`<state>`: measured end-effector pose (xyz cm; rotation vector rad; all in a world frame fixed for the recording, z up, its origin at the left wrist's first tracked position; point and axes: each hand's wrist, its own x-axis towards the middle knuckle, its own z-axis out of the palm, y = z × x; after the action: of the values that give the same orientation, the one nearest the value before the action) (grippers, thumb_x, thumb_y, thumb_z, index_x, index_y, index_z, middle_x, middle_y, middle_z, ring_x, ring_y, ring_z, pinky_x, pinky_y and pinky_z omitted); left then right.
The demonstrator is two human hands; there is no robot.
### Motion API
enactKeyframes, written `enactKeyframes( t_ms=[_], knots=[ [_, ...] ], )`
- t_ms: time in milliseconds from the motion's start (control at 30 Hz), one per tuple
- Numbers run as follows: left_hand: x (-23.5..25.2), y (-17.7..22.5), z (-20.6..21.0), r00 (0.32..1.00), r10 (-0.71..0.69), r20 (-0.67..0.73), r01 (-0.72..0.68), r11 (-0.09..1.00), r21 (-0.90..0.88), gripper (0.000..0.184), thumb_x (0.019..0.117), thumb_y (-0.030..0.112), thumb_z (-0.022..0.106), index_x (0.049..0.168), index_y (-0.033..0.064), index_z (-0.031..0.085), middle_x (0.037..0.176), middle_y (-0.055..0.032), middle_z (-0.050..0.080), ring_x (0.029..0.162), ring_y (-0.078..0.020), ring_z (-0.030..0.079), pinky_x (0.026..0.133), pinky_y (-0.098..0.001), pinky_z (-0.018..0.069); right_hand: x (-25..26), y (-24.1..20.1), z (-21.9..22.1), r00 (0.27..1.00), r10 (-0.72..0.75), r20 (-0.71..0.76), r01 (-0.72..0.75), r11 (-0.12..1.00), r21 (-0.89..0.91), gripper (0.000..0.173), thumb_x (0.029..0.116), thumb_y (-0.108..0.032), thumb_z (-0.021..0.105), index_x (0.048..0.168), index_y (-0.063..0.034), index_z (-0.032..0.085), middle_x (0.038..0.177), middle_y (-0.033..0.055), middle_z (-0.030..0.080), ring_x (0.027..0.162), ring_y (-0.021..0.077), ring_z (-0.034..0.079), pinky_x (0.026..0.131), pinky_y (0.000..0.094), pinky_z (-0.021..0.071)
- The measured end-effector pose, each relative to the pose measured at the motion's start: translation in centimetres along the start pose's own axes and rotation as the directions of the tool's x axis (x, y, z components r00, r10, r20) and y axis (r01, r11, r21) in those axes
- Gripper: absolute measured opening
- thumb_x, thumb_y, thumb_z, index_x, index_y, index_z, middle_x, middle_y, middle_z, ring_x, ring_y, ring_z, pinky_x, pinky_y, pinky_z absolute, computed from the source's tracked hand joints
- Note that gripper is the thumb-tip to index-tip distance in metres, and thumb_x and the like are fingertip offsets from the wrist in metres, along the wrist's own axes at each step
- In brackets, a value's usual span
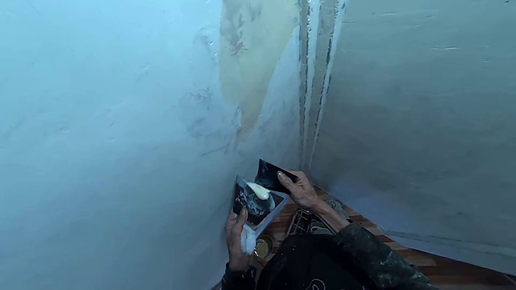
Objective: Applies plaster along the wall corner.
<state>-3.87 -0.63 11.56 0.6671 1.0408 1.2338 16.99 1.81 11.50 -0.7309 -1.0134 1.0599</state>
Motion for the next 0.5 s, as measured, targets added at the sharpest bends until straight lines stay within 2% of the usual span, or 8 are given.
enactKeyframes(
  t_ms=[100, 167, 233, 300, 333, 400, 467, 500],
  knots=[
    [0.4, -0.4, 1.7, 0.999, 0.012, -0.029, -0.011, 1.000, 0.029, 0.028, 0.1012, 0.003, 0.047, 0.128, 0.0002, 0.056, 0.100, -0.0108, 0.073, 0.082, -0.0191, 0.074, 0.070, -0.0386, 0.0644, -0.8, -0.9, -1.4, 0.992, -0.104, 0.070, 0.114, 0.980, -0.161, 0.030, 0.1073, -0.012, 0.048, 0.121, 0.0063, 0.068, 0.111, 0.0033, 0.076, 0.103, 0.0026, 0.070, 0.096, 0.0252, 0.0579],
    [0.7, -0.5, 2.5, 0.999, 0.013, -0.038, -0.011, 0.999, 0.030, 0.028, 0.1018, 0.002, 0.047, 0.128, -0.0004, 0.055, 0.099, -0.0110, 0.073, 0.079, -0.0186, 0.073, 0.068, -0.0378, 0.0641, -1.2, -1.2, -3.0, 0.974, -0.117, 0.193, 0.171, 0.942, -0.289, 0.034, 0.1080, -0.014, 0.048, 0.124, 0.0084, 0.067, 0.112, 0.0074, 0.076, 0.103, 0.0002, 0.070, 0.095, 0.0212, 0.0567],
    [1.0, -0.5, 3.3, 0.999, 0.011, -0.037, -0.010, 1.000, 0.019, 0.026, 0.1031, 0.002, 0.046, 0.127, 0.0000, 0.055, 0.099, -0.0109, 0.073, 0.080, -0.0187, 0.073, 0.068, -0.0377, 0.0640, -2.0, -1.3, -5.4, 0.953, -0.011, 0.303, 0.152, 0.882, -0.446, 0.036, 0.1086, -0.020, 0.047, 0.123, 0.0041, 0.070, 0.101, 0.0073, 0.076, 0.092, -0.0014, 0.069, 0.086, 0.0189, 0.0561],
    [1.2, -0.3, 4.0, 1.000, 0.026, -0.014, -0.026, 1.000, -0.009, 0.027, 0.1039, 0.001, 0.044, 0.129, 0.0001, 0.053, 0.100, -0.0113, 0.073, 0.082, -0.0198, 0.074, 0.071, -0.0395, 0.0645, -3.0, -1.6, -8.5, 0.919, 0.157, 0.362, 0.090, 0.811, -0.578, 0.038, 0.1084, -0.025, 0.046, 0.117, -0.0001, 0.073, 0.090, 0.0087, 0.075, 0.082, 0.0045, 0.068, 0.079, 0.0256, 0.0549],
    [1.3, -0.3, 4.5, 0.998, 0.054, -0.010, -0.054, 0.998, -0.015, 0.028, 0.1040, 0.001, 0.044, 0.130, -0.0006, 0.053, 0.099, -0.0118, 0.073, 0.081, -0.0204, 0.074, 0.070, -0.0403, 0.0648, -3.5, -1.9, -9.8, 0.927, 0.212, 0.309, 0.023, 0.791, -0.612, 0.037, 0.1079, -0.026, 0.047, 0.112, -0.0009, 0.074, 0.089, 0.0086, 0.074, 0.082, 0.0065, 0.068, 0.079, 0.0284, 0.0557],
    [1.6, -0.6, 5.4, 0.990, 0.142, -0.004, -0.142, 0.990, -0.004, 0.027, 0.1028, 0.000, 0.046, 0.129, -0.0016, 0.055, 0.097, -0.0108, 0.074, 0.079, -0.0198, 0.074, 0.070, -0.0395, 0.0648, -4.3, -2.8, -10.9, 0.968, 0.251, -0.026, -0.228, 0.825, -0.517, 0.032, 0.1049, -0.022, 0.050, 0.106, -0.0009, 0.073, 0.089, 0.0041, 0.074, 0.084, 0.0054, 0.070, 0.082, 0.0279, 0.0592],
    [1.5, -1.4, 6.6, 0.977, 0.212, 0.008, -0.212, 0.977, 0.003, 0.026, 0.1020, -0.001, 0.048, 0.126, -0.0026, 0.057, 0.098, -0.0107, 0.075, 0.081, -0.0208, 0.075, 0.072, -0.0406, 0.0654, -4.4, -3.8, -10.0, 0.895, 0.298, -0.333, -0.371, 0.910, -0.184, 0.027, 0.1041, -0.021, 0.051, 0.106, -0.0015, 0.069, 0.090, 0.0054, 0.076, 0.083, 0.0125, 0.075, 0.079, 0.0325, 0.0642],
    [1.4, -1.9, 7.2, 0.969, 0.247, 0.018, -0.247, 0.969, 0.011, 0.025, 0.1014, -0.002, 0.048, 0.125, -0.0029, 0.058, 0.098, -0.0104, 0.075, 0.082, -0.0207, 0.075, 0.073, -0.0403, 0.0654, -4.4, -4.2, -9.3, 0.856, 0.342, -0.387, -0.383, 0.923, -0.032, 0.025, 0.1044, -0.020, 0.051, 0.108, -0.0007, 0.067, 0.090, 0.0075, 0.076, 0.081, 0.0159, 0.075, 0.077, 0.0349, 0.0650]
  ],
)
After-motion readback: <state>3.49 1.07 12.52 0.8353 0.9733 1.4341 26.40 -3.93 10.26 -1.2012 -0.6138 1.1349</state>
